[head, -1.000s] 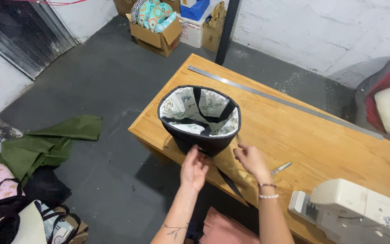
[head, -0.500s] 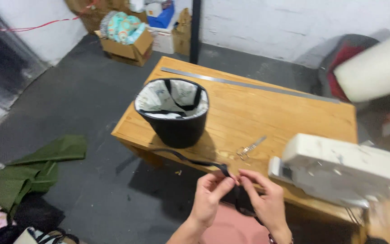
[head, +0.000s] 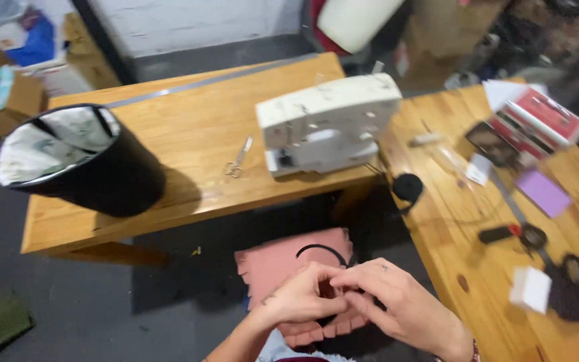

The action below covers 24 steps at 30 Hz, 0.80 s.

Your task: Preparing and aligning a black webbing strap with a pink fabric bag for assembly at a sewing workstation.

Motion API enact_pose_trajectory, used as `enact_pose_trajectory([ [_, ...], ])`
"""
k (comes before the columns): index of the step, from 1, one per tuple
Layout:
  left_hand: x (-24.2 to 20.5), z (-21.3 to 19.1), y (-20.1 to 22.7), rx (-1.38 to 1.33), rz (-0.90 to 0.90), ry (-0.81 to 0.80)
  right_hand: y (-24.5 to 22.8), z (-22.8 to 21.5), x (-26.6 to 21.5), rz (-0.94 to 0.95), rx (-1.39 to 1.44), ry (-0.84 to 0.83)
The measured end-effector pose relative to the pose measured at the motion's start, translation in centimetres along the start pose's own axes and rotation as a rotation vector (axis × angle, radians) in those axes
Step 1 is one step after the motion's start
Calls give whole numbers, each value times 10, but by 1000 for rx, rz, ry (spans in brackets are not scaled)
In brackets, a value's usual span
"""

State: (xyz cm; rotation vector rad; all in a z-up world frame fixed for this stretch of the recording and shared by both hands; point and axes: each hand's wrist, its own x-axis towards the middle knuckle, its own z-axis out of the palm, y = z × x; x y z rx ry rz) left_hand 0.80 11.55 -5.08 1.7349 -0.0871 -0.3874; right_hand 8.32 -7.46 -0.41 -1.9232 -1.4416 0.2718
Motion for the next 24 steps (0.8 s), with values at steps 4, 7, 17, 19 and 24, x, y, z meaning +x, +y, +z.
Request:
enact_pose_trajectory([
  [4, 2, 23, 24, 219, -83, -57, -1, -8, -56, 187, 20, -57],
  [7, 1, 36, 47, 329, -90, -59, -5, -5, -85, 258, 87, -19],
  [17, 1, 71, 60, 536, 365, -82, -6, 19, -133, 583, 292, 274],
  [19, 3, 71, 68, 555, 335, -147, -13, 18, -135, 669, 321, 382],
  [24, 10, 71, 76, 372, 448, -56, -22, 9, -153, 761, 57, 587],
])
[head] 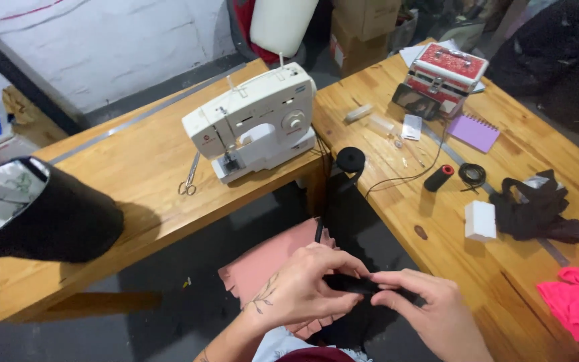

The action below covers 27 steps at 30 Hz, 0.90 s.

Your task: Preparing and aligning a black webbing strap with a pink fabric bag for assembly at a sewing workstation.

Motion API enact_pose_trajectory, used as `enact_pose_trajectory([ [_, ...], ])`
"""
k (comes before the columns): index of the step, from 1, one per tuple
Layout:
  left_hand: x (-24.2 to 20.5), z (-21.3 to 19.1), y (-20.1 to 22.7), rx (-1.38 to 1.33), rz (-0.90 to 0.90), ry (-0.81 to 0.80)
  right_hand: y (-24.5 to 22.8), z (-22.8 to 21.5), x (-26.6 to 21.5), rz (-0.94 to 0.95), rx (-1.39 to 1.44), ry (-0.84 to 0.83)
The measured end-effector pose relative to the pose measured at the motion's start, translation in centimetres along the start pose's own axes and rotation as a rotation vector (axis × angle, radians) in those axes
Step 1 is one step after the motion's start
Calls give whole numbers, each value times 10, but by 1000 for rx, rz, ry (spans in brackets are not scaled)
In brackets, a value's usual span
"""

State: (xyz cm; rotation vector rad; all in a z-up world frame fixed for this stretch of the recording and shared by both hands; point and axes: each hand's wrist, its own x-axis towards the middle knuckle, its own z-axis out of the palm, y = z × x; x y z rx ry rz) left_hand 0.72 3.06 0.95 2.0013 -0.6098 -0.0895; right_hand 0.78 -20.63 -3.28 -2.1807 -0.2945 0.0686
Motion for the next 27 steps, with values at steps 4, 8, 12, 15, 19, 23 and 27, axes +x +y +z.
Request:
enact_pose_trajectory([
  [4, 1, 4, 5, -44, 32, 61, -15, -17, -8, -257, -80, 64],
  [8, -4, 8, 8, 9, 130, 107, -25, -23, -11, -320, -182, 115],
  [12, -9, 7, 17, 7, 286, 135, -30, -31, -9, -344, -130, 84],
  [15, -11, 3, 27, -21, 317, 159, -34, -34, -7, -385, -118, 49],
  [19, -17, 7, 29, 16, 277, 260, -38, -35, -6, -384, -112, 48],
  [23, -19, 13, 29, -59, 78, 346, -44, -37, -8, -269, -30, 36],
  [27, -16, 11, 30, -167, 87, 265, -48, -38, -9, -233, -12, 34],
])
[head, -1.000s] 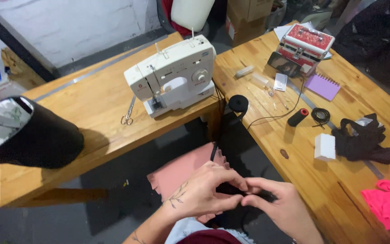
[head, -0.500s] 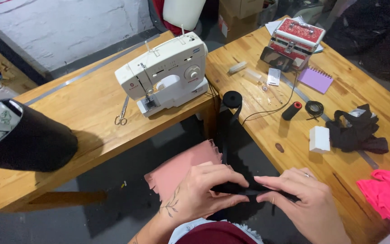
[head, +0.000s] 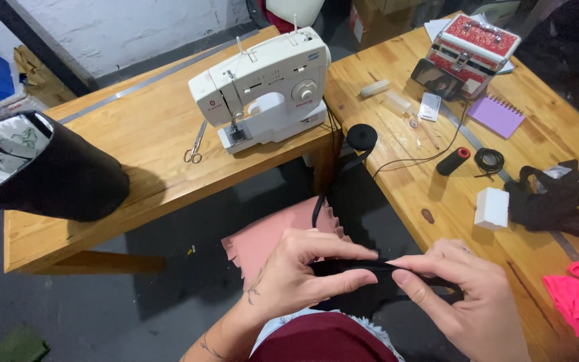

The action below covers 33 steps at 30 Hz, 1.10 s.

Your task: Preparing and aligning a black webbing strap with a pink fabric bag for assembly at a sewing workstation.

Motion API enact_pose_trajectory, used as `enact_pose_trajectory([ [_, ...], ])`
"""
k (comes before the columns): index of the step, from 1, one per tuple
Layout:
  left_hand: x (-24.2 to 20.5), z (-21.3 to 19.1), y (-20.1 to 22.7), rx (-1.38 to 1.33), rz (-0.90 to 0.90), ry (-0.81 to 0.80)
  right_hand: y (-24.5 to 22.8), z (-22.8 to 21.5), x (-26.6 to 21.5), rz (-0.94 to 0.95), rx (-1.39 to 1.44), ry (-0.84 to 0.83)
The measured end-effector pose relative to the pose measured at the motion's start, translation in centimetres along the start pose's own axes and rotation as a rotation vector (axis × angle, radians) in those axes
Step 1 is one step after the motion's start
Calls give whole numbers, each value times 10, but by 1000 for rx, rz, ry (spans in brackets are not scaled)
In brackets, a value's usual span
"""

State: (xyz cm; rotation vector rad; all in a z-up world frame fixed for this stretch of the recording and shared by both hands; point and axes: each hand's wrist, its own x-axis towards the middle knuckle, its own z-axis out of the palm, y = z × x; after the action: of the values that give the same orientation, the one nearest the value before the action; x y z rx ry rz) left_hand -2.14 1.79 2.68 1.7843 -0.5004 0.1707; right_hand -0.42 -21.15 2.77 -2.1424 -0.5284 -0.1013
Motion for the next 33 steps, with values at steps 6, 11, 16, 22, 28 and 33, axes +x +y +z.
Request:
enact_pose_trajectory([
  [6, -1, 6, 4, -30, -75, 35, 1, -2, 0, -40, 37, -42],
  [11, -1, 6, 9, -112, -108, 27, 1, -4, 1, -45, 80, -70],
  [16, 0, 5, 7, -97, -58, 14, 0, -7, 6, -62, 102, -100],
  [22, 0, 2, 3, -24, 28, 7, 7, -8, 12, -84, 116, -165],
  [28, -6, 3, -3, 233, 36, -14, 11, -12, 20, 14, 43, -251],
  [33, -8, 6, -2, 240, -9, -15, 7, -14, 25, -6, 11, -235],
])
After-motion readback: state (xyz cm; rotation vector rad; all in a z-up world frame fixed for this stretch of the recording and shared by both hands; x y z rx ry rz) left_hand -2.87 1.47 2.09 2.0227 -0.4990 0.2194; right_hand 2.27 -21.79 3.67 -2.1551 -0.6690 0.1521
